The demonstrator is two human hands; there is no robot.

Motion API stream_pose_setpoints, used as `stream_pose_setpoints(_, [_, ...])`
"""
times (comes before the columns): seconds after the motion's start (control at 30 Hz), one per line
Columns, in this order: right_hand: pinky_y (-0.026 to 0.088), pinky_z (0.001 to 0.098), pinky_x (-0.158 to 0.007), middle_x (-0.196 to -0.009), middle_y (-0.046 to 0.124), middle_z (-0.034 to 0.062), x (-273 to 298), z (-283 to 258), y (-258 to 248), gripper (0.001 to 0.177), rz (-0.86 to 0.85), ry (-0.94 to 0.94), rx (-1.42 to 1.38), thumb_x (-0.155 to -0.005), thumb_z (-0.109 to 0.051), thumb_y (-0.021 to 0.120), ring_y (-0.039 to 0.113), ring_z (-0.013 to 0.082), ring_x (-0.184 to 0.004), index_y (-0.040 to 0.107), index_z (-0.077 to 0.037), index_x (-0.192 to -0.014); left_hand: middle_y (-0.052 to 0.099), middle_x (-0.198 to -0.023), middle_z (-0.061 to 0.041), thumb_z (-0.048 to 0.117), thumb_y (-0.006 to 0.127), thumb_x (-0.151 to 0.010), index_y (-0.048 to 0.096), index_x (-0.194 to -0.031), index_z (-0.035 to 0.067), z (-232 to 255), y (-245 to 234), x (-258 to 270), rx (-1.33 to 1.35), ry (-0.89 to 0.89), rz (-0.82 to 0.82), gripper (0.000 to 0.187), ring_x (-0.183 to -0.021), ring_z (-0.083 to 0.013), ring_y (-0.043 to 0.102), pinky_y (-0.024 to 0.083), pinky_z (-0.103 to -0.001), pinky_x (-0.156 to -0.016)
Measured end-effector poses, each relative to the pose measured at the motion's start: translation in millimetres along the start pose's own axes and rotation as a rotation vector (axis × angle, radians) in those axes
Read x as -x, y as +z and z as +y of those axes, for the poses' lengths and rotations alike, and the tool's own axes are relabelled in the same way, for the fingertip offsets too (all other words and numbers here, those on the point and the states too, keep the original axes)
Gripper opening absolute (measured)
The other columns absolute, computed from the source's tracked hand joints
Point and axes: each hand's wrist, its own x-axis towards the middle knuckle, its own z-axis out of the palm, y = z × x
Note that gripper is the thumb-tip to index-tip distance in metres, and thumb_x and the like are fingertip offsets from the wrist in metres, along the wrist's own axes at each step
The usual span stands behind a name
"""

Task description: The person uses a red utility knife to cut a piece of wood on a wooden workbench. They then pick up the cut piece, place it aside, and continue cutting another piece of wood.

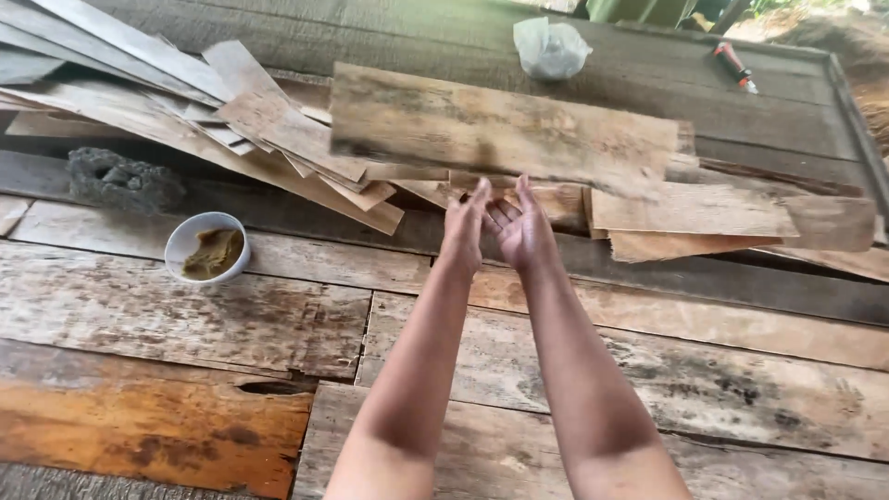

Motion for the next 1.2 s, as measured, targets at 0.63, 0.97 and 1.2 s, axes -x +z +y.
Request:
stream_pose_setpoints(0.63, [0.06,0.0323,-0.073,-0.091,0.074,0.0156,401.7,97.6,-281.9,0.014,-0.055,-0.086,1.051,-0.095,-0.007,0.073,0.07,0.0191,-0.084,0.071,-0.001,-0.108,0.077,-0.107,-0.009,0.018,0.062,-0.102,0.074,-0.124,0.011,-238.8,-263.4,407.9,-0.536,-0.086,-0.27,0.026,-0.101,-0.0154,0.072,0.056,-0.031,-0.09])
stream_pose_setpoints(0.97, [0.052,0.0465,-0.088,-0.1,0.056,0.0138,390.1,129.2,-309.8,0.055,-0.474,-0.793,2.056,-0.069,-0.014,0.075,0.057,0.0361,-0.098,0.064,-0.006,-0.123,0.061,-0.123,-0.012,0.02,0.076,-0.086,0.071,-0.117,0.012,-244.7,-317.8,463.2,-1.325,0.693,0.239,0.032,-0.117,-0.0349,0.056,0.045,-0.043,-0.101])
stream_pose_setpoints(1.2, [0.051,0.0549,-0.095,-0.125,0.058,0.0058,460.5,77.1,-246.2,0.055,-0.145,-0.005,2.077,-0.078,-0.054,0.075,0.066,0.0436,-0.11,0.064,-0.024,-0.123,0.048,-0.148,-0.03,0.023,0.074,-0.088,0.05,-0.147,-0.002,-225.2,-354.9,454.2,-1.249,0.402,0.602,0.068,-0.133,-0.0469,0.044,0.029,-0.053,-0.114])
